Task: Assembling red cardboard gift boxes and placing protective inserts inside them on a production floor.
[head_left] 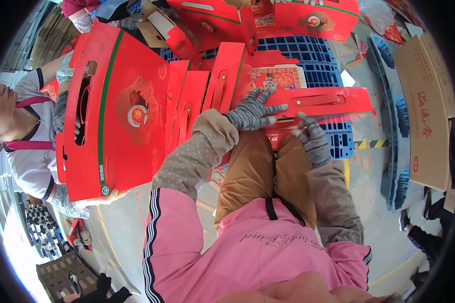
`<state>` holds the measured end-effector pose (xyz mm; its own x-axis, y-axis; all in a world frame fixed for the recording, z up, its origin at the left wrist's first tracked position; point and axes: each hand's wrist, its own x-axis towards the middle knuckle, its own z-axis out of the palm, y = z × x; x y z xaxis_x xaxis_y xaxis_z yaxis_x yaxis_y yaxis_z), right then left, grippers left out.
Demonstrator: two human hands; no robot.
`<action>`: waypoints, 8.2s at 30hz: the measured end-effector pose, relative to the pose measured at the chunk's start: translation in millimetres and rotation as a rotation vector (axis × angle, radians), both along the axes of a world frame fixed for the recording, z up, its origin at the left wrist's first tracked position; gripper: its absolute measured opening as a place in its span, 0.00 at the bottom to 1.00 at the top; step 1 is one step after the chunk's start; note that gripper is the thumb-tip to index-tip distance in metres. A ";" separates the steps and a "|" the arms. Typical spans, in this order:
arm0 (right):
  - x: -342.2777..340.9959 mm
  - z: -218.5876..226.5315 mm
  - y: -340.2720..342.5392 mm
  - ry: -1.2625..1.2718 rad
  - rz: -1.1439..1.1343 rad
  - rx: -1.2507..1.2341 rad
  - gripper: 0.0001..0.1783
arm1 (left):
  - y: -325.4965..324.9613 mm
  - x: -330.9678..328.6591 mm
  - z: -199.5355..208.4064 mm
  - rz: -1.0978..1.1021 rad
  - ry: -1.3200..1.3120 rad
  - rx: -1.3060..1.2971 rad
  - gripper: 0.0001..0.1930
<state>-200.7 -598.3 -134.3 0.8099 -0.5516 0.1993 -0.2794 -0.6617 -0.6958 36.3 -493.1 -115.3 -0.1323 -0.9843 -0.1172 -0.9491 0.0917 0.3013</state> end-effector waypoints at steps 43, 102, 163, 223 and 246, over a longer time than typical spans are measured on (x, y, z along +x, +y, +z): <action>33.4 -47.0 27.3 -0.382 -0.260 0.304 0.12 | 4.2 -30.9 3.8 0.342 0.108 -0.342 0.25; 386.9 41.0 -153.3 -0.237 0.094 -0.343 0.38 | 2.8 -87.7 24.4 0.830 -0.153 -0.009 0.24; 55.5 137.2 -101.9 0.280 -0.088 -0.328 0.35 | 53.6 -126.5 44.4 0.365 1.177 -0.273 0.49; -157.6 94.6 -147.8 0.645 0.555 0.540 0.39 | -110.0 -4.2 74.3 -0.272 0.280 0.994 0.30; -220.5 25.0 -153.1 0.367 -0.655 0.601 0.38 | -66.2 -11.4 51.3 0.413 -0.140 -0.143 0.34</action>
<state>-421.2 -751.4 -109.3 0.2607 -0.8442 -0.4683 -0.7346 0.1413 -0.6637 24.9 -559.3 -64.0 0.2819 -0.9588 0.0352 -0.9455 -0.2715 0.1796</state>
